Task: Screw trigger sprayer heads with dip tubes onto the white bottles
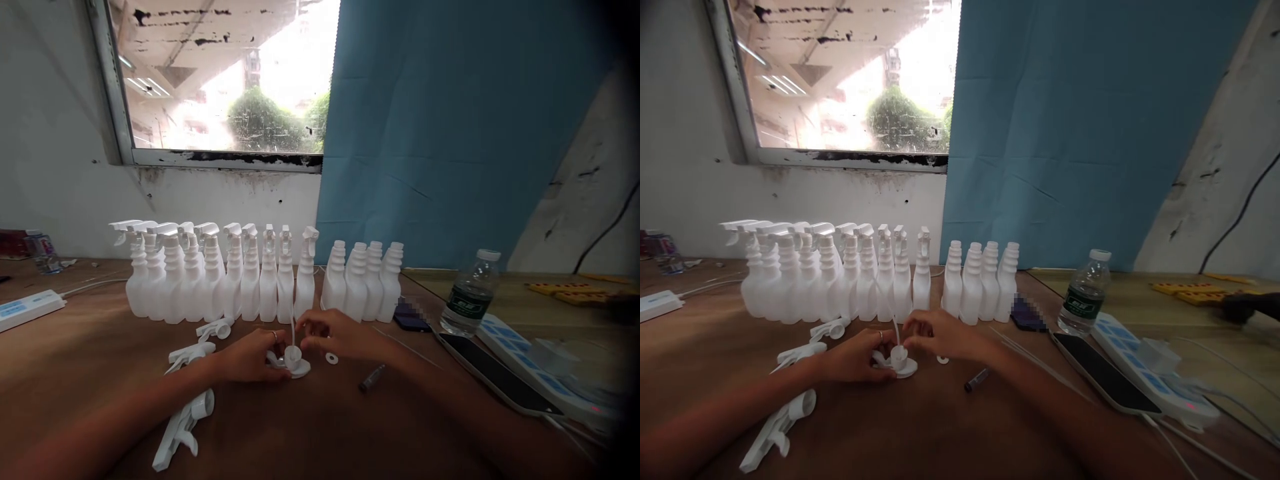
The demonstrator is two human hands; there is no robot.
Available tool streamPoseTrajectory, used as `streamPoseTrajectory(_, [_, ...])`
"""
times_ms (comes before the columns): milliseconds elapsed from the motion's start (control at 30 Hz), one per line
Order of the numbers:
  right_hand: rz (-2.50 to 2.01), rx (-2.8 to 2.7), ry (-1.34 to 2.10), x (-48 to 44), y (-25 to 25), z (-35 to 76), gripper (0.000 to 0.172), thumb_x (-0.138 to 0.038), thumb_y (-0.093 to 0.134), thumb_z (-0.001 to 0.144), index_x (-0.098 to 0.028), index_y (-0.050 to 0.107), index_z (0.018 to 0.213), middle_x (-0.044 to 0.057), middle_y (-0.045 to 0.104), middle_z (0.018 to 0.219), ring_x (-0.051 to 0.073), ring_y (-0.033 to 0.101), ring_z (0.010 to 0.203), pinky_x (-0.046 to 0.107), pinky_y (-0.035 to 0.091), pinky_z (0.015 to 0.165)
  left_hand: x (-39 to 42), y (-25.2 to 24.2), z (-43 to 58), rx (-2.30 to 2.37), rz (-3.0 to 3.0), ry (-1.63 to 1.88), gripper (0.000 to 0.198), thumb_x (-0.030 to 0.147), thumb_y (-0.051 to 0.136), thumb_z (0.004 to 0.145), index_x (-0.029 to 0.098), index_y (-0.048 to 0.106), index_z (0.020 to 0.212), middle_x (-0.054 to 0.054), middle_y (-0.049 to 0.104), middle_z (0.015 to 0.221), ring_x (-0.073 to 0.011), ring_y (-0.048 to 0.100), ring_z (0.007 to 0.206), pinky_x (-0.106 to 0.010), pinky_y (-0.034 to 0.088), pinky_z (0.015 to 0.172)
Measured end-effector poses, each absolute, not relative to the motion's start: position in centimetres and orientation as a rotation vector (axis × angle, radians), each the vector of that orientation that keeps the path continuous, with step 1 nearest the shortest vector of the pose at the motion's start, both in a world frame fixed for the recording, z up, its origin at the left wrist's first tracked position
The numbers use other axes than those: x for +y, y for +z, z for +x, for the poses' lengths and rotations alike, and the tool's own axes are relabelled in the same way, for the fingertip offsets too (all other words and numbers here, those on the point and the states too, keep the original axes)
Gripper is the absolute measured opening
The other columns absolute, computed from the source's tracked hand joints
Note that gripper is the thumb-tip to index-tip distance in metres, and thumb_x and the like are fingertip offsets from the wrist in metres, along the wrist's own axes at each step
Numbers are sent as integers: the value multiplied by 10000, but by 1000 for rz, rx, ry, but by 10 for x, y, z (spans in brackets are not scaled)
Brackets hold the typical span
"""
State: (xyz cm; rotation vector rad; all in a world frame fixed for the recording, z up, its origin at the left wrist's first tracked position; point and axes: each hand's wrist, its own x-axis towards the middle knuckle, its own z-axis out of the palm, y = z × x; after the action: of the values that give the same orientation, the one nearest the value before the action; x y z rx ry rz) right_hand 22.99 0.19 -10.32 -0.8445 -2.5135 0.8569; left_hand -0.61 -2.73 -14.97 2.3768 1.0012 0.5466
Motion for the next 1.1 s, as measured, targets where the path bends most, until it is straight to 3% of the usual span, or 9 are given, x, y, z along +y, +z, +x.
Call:
streamPoseTrajectory(167, [-1240,-2115,1,31,-102,262,255,-385,488,941,-192,583,1079,18,648,730,172,607,642,266,423,609,-31,-146,-5,1050,2380,480,297,368,692,759,195,565,965,0,604,862,-154,563,748,-236,413,664])
streamPoseTrajectory(333, [-1462,-1988,-132,56,-95,271,508,-425,539,908,-115,492,1307,53,649,670,242,619,620,275,347,528,-32,-143,-4,1046,2416,442,229,369,665,777,187,547,852,14,566,789,-144,525,705,-231,373,630])
streamPoseTrajectory(433, [-1520,-1936,-158,68,-79,266,598,-471,532,909,-92,439,1363,100,685,769,258,647,690,273,358,541,-32,-143,-5,1010,2418,464,226,360,668,777,185,548,857,11,563,806,-142,521,713,-227,369,634])
streamPoseTrajectory(533, [-1557,-1918,-166,81,-61,260,584,-489,552,890,-65,499,1288,165,696,894,266,656,740,277,371,557,-31,-144,-5,999,2433,478,232,364,670,780,182,546,853,9,563,810,-142,519,717,-230,370,641])
streamPoseTrajectory(733, [-1599,-1889,-163,92,-48,245,385,-421,581,851,-71,612,1009,183,683,851,247,631,676,275,345,520,-30,-148,-5,969,2402,509,243,379,677,784,180,575,879,3,588,819,-148,546,731,-233,395,657])
streamPoseTrajectory(900, [-1478,-1836,-214,58,-32,249,244,-381,581,811,-158,573,909,57,637,702,196,572,614,260,316,516,-29,-134,-10,982,2267,725,191,311,666,786,167,584,883,-12,621,845,-162,603,776,-241,474,686])
streamPoseTrajectory(1000, [-1260,-1753,-241,26,-16,266,214,-382,621,770,-198,515,744,-9,537,584,149,485,529,258,301,511,-31,-98,-20,1043,2130,1003,238,313,682,788,173,564,939,-35,657,890,-182,652,812,-262,529,688])
streamPoseTrajectory(1100, [-1002,-1717,-36,0,-9,278,201,-352,617,772,-203,501,702,-11,517,657,137,476,586,251,345,537,-34,-45,-33,1175,2111,1203,335,392,664,819,189,542,1056,-50,691,850,-177,664,686,-280,558,572])
